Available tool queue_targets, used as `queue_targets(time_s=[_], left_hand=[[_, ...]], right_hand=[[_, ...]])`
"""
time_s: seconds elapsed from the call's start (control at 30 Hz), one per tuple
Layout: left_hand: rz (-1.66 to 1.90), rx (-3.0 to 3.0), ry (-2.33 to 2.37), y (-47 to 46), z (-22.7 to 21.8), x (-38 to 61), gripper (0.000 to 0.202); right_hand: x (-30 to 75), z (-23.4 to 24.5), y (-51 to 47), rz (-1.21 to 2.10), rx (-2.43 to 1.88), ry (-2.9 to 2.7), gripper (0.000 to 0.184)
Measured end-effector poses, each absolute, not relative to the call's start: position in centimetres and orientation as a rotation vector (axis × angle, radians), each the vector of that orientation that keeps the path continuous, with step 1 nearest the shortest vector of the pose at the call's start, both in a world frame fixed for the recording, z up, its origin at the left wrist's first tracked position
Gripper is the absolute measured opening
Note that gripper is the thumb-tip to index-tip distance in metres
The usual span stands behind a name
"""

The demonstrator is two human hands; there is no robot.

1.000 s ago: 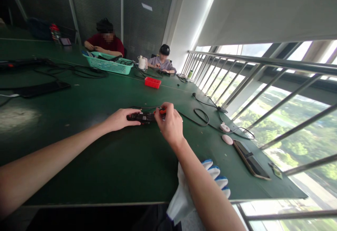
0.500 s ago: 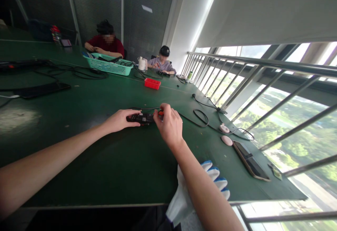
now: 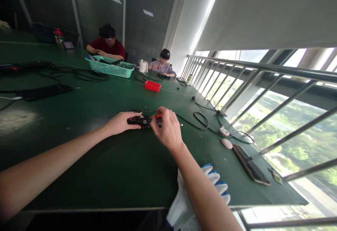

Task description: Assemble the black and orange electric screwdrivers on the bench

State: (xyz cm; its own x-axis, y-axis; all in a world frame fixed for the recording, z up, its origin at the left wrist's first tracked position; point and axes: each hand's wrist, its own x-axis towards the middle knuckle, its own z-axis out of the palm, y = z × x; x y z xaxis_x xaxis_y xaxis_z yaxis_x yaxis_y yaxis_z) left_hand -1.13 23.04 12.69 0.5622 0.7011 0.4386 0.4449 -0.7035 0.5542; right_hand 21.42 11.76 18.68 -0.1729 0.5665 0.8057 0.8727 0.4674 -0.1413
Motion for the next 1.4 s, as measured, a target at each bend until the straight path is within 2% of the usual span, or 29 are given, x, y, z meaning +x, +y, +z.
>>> queue_targets(time_s=[0.1,0.2,0.3,0.43,0.5,0.6,0.67,0.83,1.0,1.1,1.4], left_hand=[[0.91,2.437,0.938,23.1,12.7,-1.2,0.063],[0.86,2.445,0.95,23.1,12.7,-1.3,0.059],[0.824,2.418,0.962,23.0,12.7,-1.2,0.058],[0.82,2.405,0.91,23.3,12.5,-1.0,0.056],[0.813,2.428,0.878,23.5,12.3,-0.9,0.053],[0.789,2.506,0.839,23.7,12.0,-0.8,0.051],[0.755,2.558,0.837,23.6,11.9,-0.8,0.053],[0.726,2.595,0.936,22.7,12.1,-0.9,0.051],[0.682,2.622,0.973,22.4,12.3,-1.0,0.052],[0.642,2.624,0.995,22.4,12.3,-0.9,0.051],[0.62,2.69,1.0,22.5,12.2,-0.7,0.05]], right_hand=[[22.2,18.9,11.7,-0.356,-1.088,-1.835,0.019],[24.0,20.4,11.6,-0.519,-0.949,-1.693,0.017],[26.0,22.6,11.9,-0.671,-1.144,-1.578,0.014],[26.7,23.5,13.2,-0.483,-1.398,-2.003,0.016],[26.0,22.3,14.1,-0.39,-1.44,-2.256,0.025],[24.7,19.9,15.6,-0.287,-1.447,-2.496,0.055],[24.2,18.7,16.2,-0.243,-1.449,-2.532,0.057],[25.7,18.2,16.7,-0.195,-1.485,-2.469,0.051],[31.1,18.5,16.7,-0.196,-2.055,-2.196,0.05],[34.5,18.2,16.4,-0.232,-2.253,-2.038,0.049],[37.8,17.4,16.3,-0.228,-2.416,-1.88,0.055]])
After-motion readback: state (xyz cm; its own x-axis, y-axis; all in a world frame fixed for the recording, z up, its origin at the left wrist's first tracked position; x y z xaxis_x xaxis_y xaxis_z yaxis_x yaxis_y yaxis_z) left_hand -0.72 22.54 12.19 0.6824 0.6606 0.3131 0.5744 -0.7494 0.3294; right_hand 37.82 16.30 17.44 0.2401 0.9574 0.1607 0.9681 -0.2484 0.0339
